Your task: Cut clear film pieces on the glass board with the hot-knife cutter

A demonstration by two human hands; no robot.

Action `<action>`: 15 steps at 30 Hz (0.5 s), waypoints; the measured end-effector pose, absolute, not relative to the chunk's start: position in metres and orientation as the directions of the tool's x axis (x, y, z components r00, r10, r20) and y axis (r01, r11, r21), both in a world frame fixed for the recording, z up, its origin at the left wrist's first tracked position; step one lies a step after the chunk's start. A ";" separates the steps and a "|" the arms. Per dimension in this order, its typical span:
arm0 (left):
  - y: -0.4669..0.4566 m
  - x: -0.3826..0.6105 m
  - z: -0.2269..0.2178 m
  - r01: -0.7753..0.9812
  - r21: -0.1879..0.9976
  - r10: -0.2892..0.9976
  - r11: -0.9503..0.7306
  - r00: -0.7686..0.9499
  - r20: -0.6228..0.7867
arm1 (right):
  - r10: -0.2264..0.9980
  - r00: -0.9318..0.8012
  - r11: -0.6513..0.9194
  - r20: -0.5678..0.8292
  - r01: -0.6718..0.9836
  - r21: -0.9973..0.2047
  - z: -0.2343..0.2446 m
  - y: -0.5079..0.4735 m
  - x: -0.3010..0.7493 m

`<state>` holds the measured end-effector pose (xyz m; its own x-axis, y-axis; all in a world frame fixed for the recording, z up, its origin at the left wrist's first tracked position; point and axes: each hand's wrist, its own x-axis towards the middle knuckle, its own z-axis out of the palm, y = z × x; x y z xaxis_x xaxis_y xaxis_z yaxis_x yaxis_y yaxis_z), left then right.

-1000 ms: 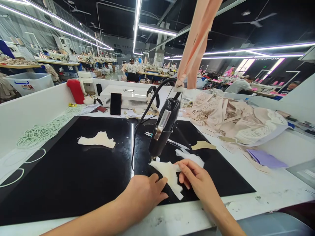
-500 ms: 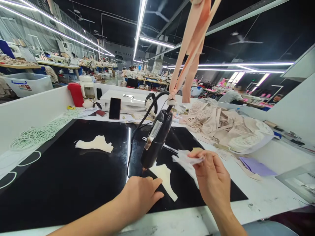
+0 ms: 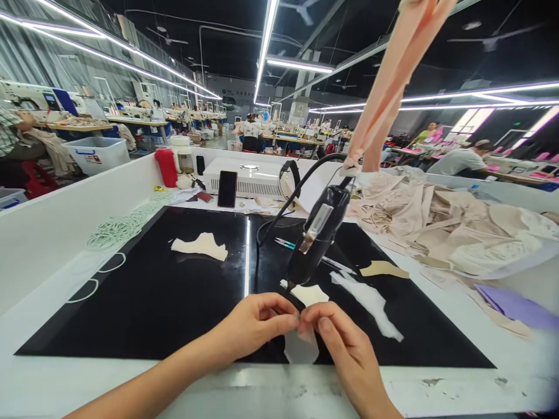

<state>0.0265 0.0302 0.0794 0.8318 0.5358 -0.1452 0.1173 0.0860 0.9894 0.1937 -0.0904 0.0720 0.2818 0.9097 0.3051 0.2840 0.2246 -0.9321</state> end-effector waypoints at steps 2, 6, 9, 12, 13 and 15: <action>0.030 0.022 0.084 0.134 0.979 0.557 0.152 0.807 -0.197 | 0.929 0.309 0.140 0.204 0.217 -0.966 0.073 -0.089 0.186; 0.035 0.009 0.093 0.206 0.965 0.602 0.160 0.754 -0.261 | 0.939 0.343 0.017 0.040 0.072 -0.997 0.075 -0.088 0.180; 0.041 -0.004 0.097 0.236 0.963 0.632 0.132 0.728 -0.265 | 0.944 0.321 -0.071 -0.071 -0.012 -0.997 0.073 -0.087 0.182; 0.047 -0.015 0.098 0.235 0.965 0.655 0.117 0.712 -0.253 | 0.945 0.301 -0.113 -0.127 -0.063 -0.992 0.068 -0.087 0.182; 0.048 -0.019 0.098 0.235 0.965 0.663 0.113 0.706 -0.249 | 0.946 0.299 -0.112 -0.126 -0.063 -0.992 0.066 -0.087 0.182; 0.052 -0.025 0.098 0.246 0.964 0.677 0.103 0.693 -0.249 | 0.947 0.303 -0.104 -0.112 -0.043 -0.994 0.062 -0.085 0.179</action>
<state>-0.0245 0.0519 0.0980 0.6929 0.6767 -0.2490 0.2459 0.1029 0.9638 0.1786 -0.0848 0.0617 0.3027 0.9465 -0.1119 -0.0434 -0.1036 -0.9937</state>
